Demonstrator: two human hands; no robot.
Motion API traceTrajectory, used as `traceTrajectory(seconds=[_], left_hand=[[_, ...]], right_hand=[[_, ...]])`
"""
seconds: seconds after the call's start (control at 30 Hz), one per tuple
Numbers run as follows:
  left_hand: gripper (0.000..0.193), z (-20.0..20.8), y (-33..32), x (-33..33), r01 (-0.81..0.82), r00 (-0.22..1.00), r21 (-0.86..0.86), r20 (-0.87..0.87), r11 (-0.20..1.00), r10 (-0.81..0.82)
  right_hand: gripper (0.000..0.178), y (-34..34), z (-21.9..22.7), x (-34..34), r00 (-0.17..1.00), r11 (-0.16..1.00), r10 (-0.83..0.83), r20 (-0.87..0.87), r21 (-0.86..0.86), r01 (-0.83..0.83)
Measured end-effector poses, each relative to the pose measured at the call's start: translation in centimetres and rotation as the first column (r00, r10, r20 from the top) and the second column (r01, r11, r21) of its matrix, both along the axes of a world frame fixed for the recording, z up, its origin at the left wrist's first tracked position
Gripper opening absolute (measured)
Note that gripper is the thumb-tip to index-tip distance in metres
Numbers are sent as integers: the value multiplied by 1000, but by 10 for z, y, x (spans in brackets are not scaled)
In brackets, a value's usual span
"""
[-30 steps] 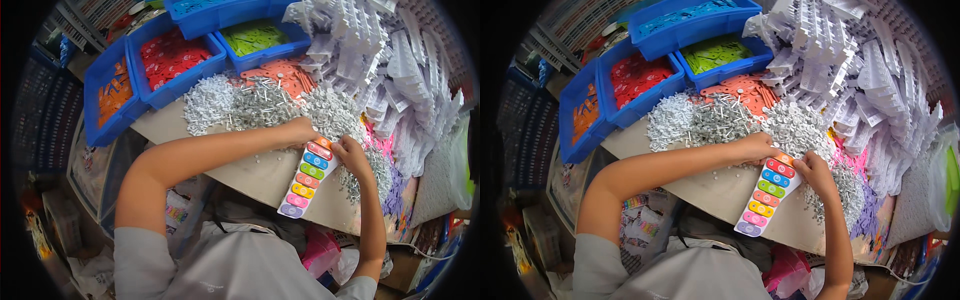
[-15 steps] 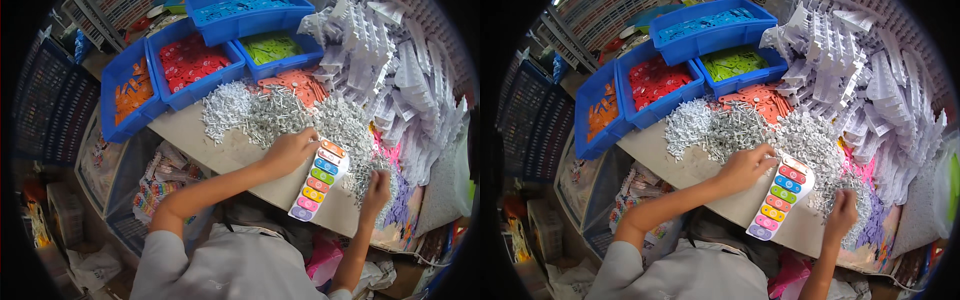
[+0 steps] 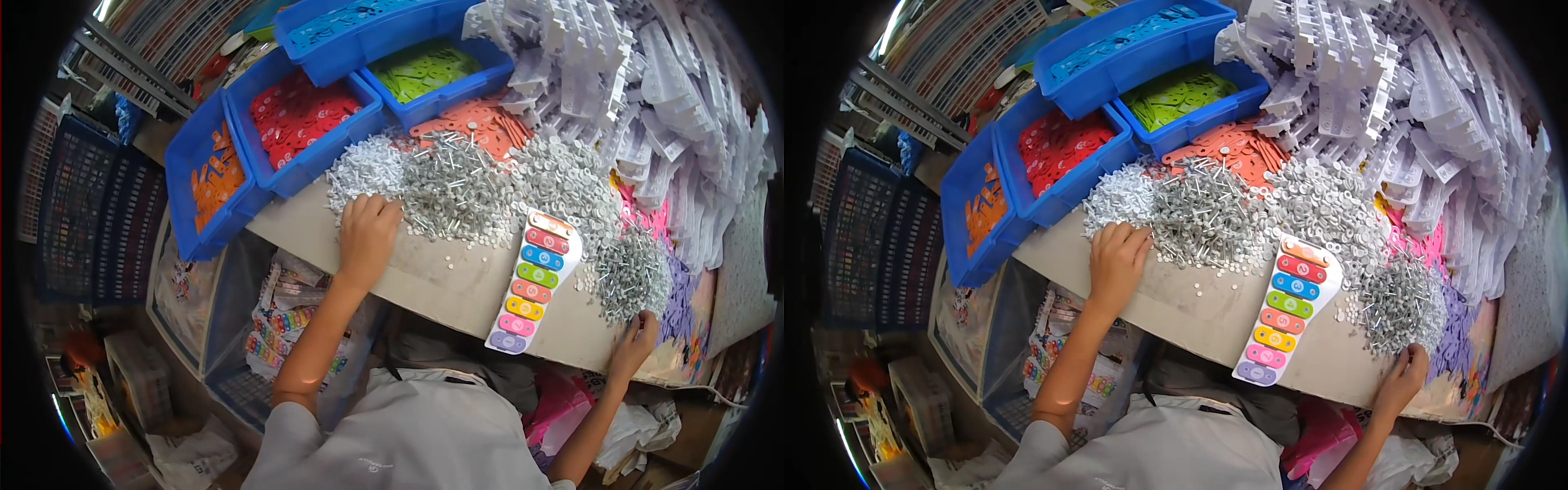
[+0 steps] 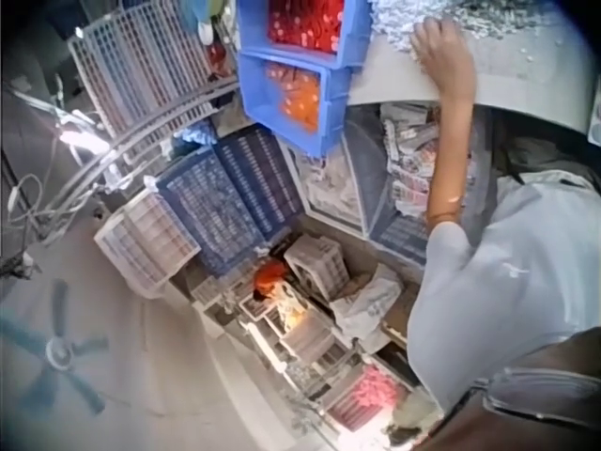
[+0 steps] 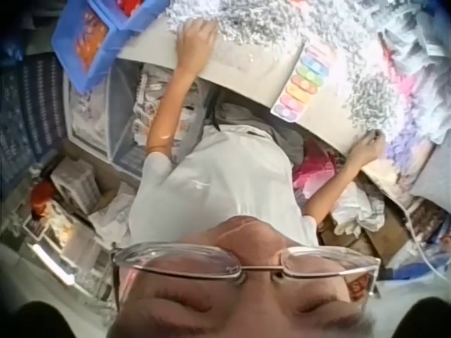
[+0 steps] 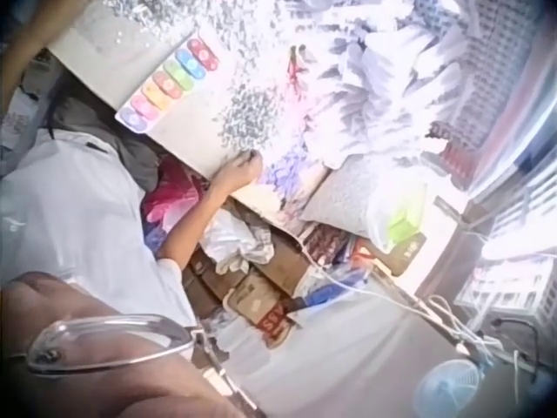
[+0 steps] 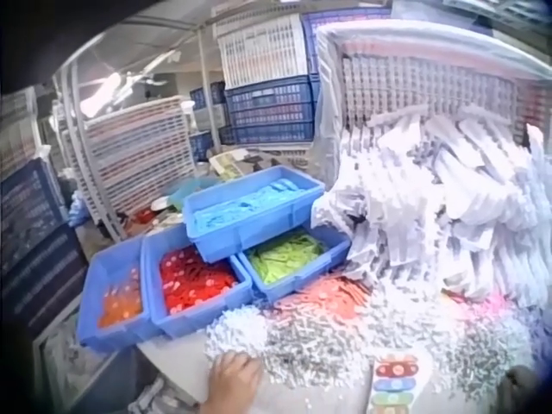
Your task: Assembling colorful toy components into a white plastic frame.
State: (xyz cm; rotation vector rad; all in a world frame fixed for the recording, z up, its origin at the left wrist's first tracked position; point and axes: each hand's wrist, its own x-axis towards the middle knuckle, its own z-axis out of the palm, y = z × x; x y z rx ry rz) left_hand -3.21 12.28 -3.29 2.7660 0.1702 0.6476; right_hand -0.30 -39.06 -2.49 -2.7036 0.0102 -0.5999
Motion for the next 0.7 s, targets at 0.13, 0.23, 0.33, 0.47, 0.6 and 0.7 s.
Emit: traceTrajectory(seconds=[0.13,0.23,0.33,0.47,0.6,0.7], left_hand=[[13,-3,-7,1,-14,1000,25,-4,1000,14],[8,-4,-4,-1,-28,998,-39,49,999,30],[8,1,-3,-5,-44,998,-33,45,998,45],[10,23,-20,-8,-4,992,-179,120,984,26],[11,33,-51,-3,219,958,-346,253,912,-134],[9,39,-80,-1,228,971,-647,98,727,-217]], right_hand=[[10,4,10,-1,999,1000,-1,-42,13,2],[8,8,11,-2,999,999,-47,-7,14,47],[6,10,19,-7,993,996,-88,82,35,85],[6,40,33,-12,976,991,-83,199,123,59],[14,96,32,-24,979,951,165,122,242,-190],[21,128,29,-28,936,927,324,-134,244,-286]])
